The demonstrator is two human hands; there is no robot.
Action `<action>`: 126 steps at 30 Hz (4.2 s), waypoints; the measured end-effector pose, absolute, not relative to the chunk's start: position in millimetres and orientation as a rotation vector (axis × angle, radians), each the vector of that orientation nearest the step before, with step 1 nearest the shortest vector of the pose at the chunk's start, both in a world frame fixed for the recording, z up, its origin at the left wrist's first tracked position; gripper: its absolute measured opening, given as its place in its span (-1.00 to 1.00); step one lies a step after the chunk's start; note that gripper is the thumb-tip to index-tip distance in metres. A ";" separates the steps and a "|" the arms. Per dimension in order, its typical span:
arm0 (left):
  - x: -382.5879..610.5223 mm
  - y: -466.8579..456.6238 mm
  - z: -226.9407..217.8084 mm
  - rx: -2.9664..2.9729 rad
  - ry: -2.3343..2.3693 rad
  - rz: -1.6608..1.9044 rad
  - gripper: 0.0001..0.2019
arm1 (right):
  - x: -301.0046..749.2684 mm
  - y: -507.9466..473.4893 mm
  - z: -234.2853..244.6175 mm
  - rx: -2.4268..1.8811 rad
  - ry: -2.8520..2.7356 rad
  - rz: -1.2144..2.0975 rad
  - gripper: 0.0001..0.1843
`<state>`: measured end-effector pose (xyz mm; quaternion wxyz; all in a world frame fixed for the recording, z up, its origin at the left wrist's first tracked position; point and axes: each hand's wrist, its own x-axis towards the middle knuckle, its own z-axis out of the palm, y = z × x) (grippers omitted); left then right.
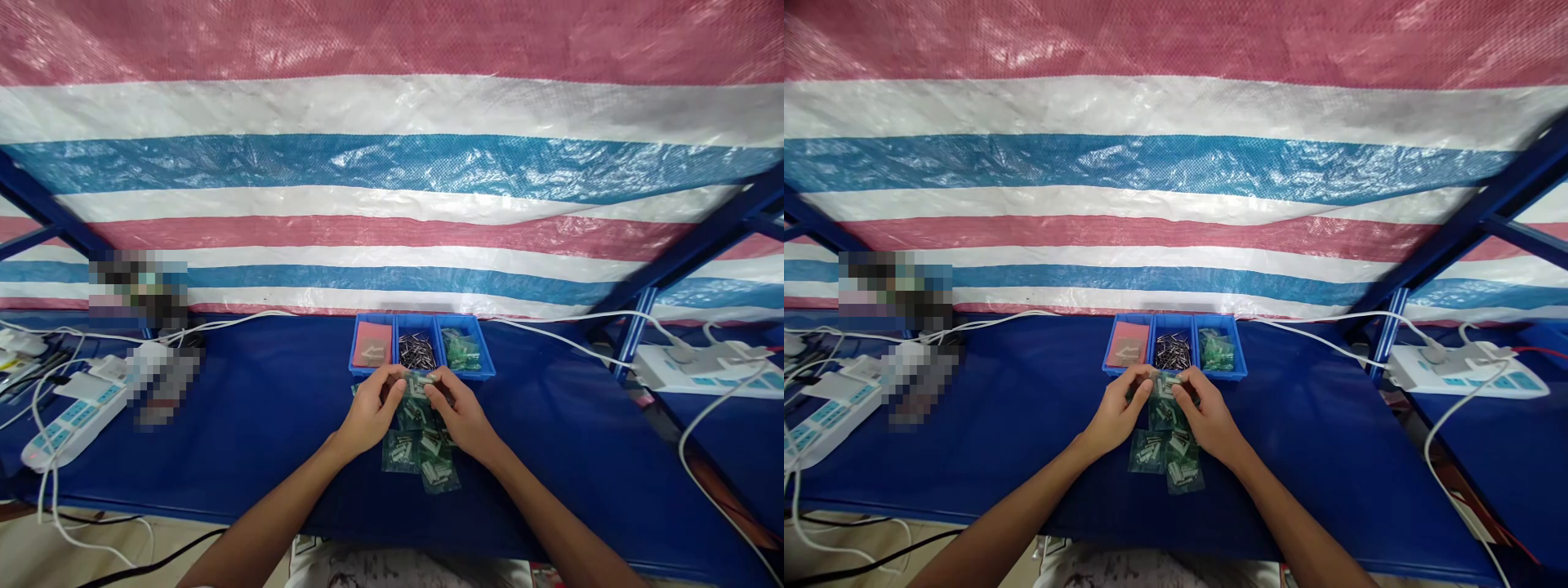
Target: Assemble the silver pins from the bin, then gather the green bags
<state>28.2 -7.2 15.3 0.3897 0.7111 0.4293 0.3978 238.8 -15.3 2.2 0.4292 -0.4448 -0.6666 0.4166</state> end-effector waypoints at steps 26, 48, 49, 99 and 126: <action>27.2 -8.6 7.1 1.846 1.085 1.176 -0.71 | 237.7 -17.2 -3.5 -1.128 -1.643 1.217 -0.67; 25.6 -9.4 10.7 2.034 1.032 1.069 -0.66 | 240.9 -11.8 -2.7 -0.987 -1.446 1.390 -0.68; 25.9 -9.2 11.3 2.045 1.016 1.070 -0.67 | 241.5 -11.2 -4.2 -0.985 -1.436 1.383 -0.69; 28.5 -13.4 9.3 1.942 1.007 0.974 -0.63 | 241.1 -12.8 -3.3 -1.103 -1.566 1.197 -0.54; 27.4 -14.2 7.9 1.907 1.038 0.983 -0.77 | 237.8 -16.7 5.7 -1.041 -1.787 0.957 -0.83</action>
